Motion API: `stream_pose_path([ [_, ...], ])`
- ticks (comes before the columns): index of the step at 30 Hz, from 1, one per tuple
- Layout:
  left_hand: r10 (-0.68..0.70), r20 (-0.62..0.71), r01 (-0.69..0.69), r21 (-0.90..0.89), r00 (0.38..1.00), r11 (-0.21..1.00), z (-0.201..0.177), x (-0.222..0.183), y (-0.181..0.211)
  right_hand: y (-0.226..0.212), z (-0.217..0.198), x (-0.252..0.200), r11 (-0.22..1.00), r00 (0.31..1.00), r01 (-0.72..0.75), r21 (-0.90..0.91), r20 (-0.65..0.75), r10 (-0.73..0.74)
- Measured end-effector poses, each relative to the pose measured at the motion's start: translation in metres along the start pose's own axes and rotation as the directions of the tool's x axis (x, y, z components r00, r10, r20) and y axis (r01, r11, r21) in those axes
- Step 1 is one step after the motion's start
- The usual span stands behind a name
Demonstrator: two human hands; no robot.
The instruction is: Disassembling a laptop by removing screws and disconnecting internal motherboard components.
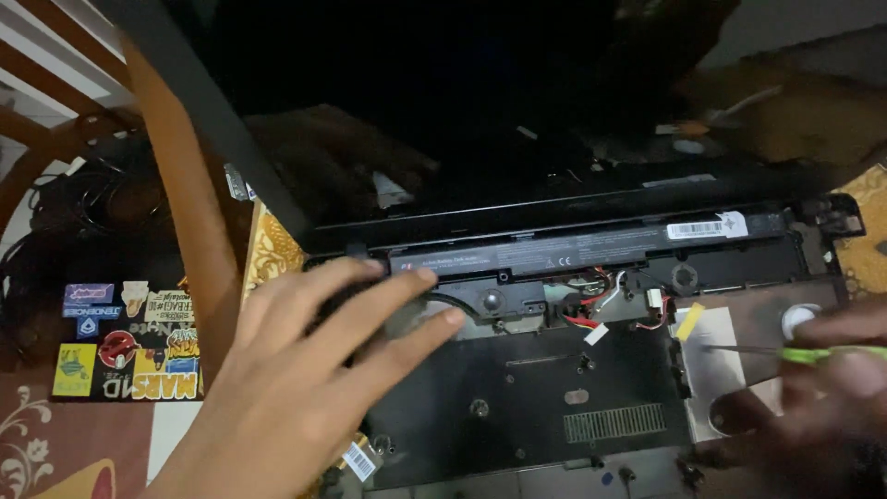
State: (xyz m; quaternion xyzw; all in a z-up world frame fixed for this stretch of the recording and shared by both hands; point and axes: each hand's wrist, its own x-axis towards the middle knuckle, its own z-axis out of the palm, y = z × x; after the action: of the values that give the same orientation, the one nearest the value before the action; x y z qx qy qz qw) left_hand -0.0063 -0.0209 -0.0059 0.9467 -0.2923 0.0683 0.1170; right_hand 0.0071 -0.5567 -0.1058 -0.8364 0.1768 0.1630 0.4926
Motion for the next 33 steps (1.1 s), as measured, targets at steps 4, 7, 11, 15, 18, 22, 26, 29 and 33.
stream_pose_path([
  [4, 0.099, 0.044, -0.105, 0.155, 0.994, 0.982, 0.005, 0.003, 0.001, -0.171, 0.116, -0.070, 0.948, 0.950, 0.303, -0.100, -0.055, -0.309],
  [7, 0.180, 0.112, -0.197, 0.167, 0.977, 0.966, 0.002, 0.008, 0.002, -0.224, 0.151, -0.069, 0.851, 0.863, 0.506, -0.142, 0.093, -0.498],
  [11, 0.217, 0.089, -0.223, 0.072, 0.972, 0.972, -0.004, 0.015, 0.007, -0.242, 0.167, -0.059, 0.768, 0.849, 0.522, -0.370, 0.141, -0.509],
  [15, 0.129, 0.032, -0.127, -0.055, 0.991, 0.990, -0.002, 0.025, 0.017, -0.232, 0.172, -0.054, 0.751, 0.834, 0.543, -0.376, 0.135, -0.535],
  [18, 0.134, -0.021, -0.136, -0.134, 0.991, 0.982, -0.001, 0.030, 0.017, -0.230, 0.171, -0.050, 0.737, 0.827, 0.557, -0.383, 0.170, -0.536],
  [22, 0.169, -0.035, -0.172, -0.098, 0.985, 0.980, 0.010, 0.031, 0.015, -0.227, 0.170, -0.046, 0.781, 0.859, 0.510, -0.360, 0.169, -0.483],
  [26, 0.083, -0.019, -0.085, -0.221, 0.996, 0.972, 0.016, 0.028, 0.018, -0.224, 0.172, -0.043, 0.839, 0.906, 0.422, -0.343, 0.132, -0.401],
  [29, 0.084, 0.008, -0.079, -0.265, 0.996, 0.961, 0.015, 0.024, 0.016, -0.222, 0.171, -0.040, 0.851, 0.910, 0.413, -0.323, 0.121, -0.396],
  [33, 0.110, -0.021, -0.111, -0.122, 0.994, 0.986, 0.018, 0.026, 0.017, -0.219, 0.170, -0.038, 0.867, 0.916, 0.402, -0.294, 0.127, -0.381],
])
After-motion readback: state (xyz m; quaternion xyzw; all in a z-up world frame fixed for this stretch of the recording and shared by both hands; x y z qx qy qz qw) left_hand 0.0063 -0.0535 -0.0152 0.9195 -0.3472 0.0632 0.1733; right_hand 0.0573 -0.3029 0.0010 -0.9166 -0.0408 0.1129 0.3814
